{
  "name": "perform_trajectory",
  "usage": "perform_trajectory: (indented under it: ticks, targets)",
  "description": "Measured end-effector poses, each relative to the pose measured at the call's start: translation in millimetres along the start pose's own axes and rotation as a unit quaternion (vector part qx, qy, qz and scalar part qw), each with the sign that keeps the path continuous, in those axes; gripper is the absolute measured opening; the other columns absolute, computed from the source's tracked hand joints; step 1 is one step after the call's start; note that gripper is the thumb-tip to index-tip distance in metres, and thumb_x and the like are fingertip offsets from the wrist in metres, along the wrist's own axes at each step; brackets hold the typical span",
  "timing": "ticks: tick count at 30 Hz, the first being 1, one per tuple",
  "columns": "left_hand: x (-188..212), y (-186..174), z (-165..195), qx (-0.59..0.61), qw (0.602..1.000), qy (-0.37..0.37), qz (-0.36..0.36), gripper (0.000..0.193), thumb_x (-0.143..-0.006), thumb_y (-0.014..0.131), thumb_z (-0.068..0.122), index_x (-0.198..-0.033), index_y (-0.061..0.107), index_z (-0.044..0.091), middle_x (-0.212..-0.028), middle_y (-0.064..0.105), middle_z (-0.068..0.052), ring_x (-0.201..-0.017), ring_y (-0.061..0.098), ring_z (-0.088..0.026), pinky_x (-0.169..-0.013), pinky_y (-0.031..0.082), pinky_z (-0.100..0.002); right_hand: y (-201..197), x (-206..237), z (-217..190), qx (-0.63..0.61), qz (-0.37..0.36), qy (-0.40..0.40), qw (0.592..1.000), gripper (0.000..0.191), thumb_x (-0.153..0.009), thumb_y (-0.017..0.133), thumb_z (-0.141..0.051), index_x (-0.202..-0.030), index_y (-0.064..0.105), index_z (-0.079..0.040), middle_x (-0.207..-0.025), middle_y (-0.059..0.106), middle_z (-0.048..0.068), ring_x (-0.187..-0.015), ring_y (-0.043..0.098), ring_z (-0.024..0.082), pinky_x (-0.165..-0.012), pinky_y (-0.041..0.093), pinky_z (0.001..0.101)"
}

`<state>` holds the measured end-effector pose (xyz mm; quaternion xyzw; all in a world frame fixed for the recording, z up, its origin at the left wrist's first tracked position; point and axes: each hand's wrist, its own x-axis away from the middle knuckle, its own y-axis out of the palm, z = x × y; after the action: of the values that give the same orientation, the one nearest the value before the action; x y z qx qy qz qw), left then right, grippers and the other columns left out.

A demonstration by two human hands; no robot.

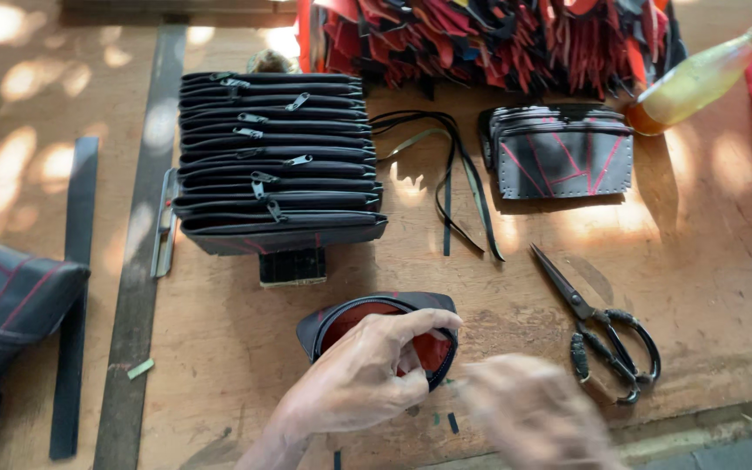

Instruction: The person assembles small black leather pouches with red stitching. They attach a zipper to the pouch opening, trim excess material with scissors, and inspect the finished product. The person handles multiple pouches and tools on a wooden workbench.

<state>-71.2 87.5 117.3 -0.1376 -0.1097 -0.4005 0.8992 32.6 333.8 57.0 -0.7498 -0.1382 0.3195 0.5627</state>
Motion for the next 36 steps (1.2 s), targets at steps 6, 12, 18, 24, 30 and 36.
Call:
perform_trajectory:
  ticks: [6, 12, 18, 24, 30, 36]
  targets:
    - [27.6, 1.2, -14.7, 0.044, 0.967, 0.193, 0.161, 0.046, -0.081, 0.067, -0.012, -0.125, 0.067, 0.000, -0.107, 0.075, -0.010, -0.089, 0.071, -0.015, -0.080, 0.061, -0.028, 38.4, -37.9, -2.1, 0.050, -0.043, 0.033, 0.997, 0.035, -0.071, 0.074, -0.011, -0.105, 0.074, -0.004, -0.104, 0.070, 0.012, -0.105, 0.066, 0.030, -0.095, 0.051, 0.0507]
    - [59.2, -7.0, -52.1, 0.001, 0.944, 0.158, 0.289, 0.036, -0.079, 0.073, -0.010, -0.112, 0.072, 0.004, -0.094, 0.078, -0.006, -0.092, 0.080, -0.014, -0.077, 0.065, -0.027, 29.8, -28.8, -15.8, 0.030, 0.091, 0.344, 0.934, 0.028, -0.089, 0.071, -0.029, -0.104, 0.075, -0.006, -0.099, 0.076, 0.013, -0.095, 0.070, 0.033, -0.084, 0.054, 0.0461]
    - [34.2, 16.7, -103.5, -0.067, 0.951, 0.105, 0.284, 0.033, -0.079, 0.071, -0.008, -0.110, 0.071, 0.004, -0.093, 0.076, -0.010, -0.086, 0.074, -0.024, -0.074, 0.060, -0.034, 36.5, 22.3, -15.7, -0.078, -0.039, 0.596, 0.799, 0.043, -0.088, 0.075, -0.037, -0.115, 0.074, -0.004, -0.114, 0.072, 0.019, -0.111, 0.067, 0.038, -0.099, 0.048, 0.0482]
    - [31.0, 29.2, -118.5, -0.150, 0.954, 0.115, 0.232, 0.036, -0.079, 0.070, -0.003, -0.115, 0.068, 0.002, -0.101, 0.074, -0.013, -0.102, 0.065, -0.033, -0.082, 0.054, -0.044, 40.4, 42.3, -2.5, -0.098, -0.022, 0.495, 0.863, 0.043, -0.087, 0.076, -0.036, -0.116, 0.073, -0.004, -0.115, 0.072, 0.019, -0.111, 0.067, 0.036, -0.099, 0.048, 0.0469]
    - [34.6, 8.1, -101.8, -0.204, 0.962, 0.124, 0.131, 0.046, -0.074, 0.060, -0.008, -0.119, 0.062, 0.000, -0.107, 0.067, -0.017, -0.099, 0.063, -0.038, -0.083, 0.052, -0.048, 48.3, 21.1, -19.1, -0.052, -0.161, 0.313, 0.934, 0.043, -0.086, 0.077, -0.034, -0.117, 0.073, -0.005, -0.116, 0.072, 0.018, -0.111, 0.067, 0.034, -0.099, 0.049, 0.0457]
    - [22.0, -8.3, -94.9, -0.259, 0.963, -0.013, 0.068, 0.018, -0.094, 0.058, 0.008, -0.110, 0.060, 0.002, -0.103, 0.065, -0.016, -0.094, 0.066, -0.034, -0.079, 0.054, -0.045, 31.6, 20.4, 3.5, -0.065, -0.025, 0.493, 0.867, 0.043, -0.084, 0.077, -0.033, -0.117, 0.072, -0.006, -0.117, 0.072, 0.017, -0.111, 0.067, 0.032, -0.099, 0.049, 0.0444]
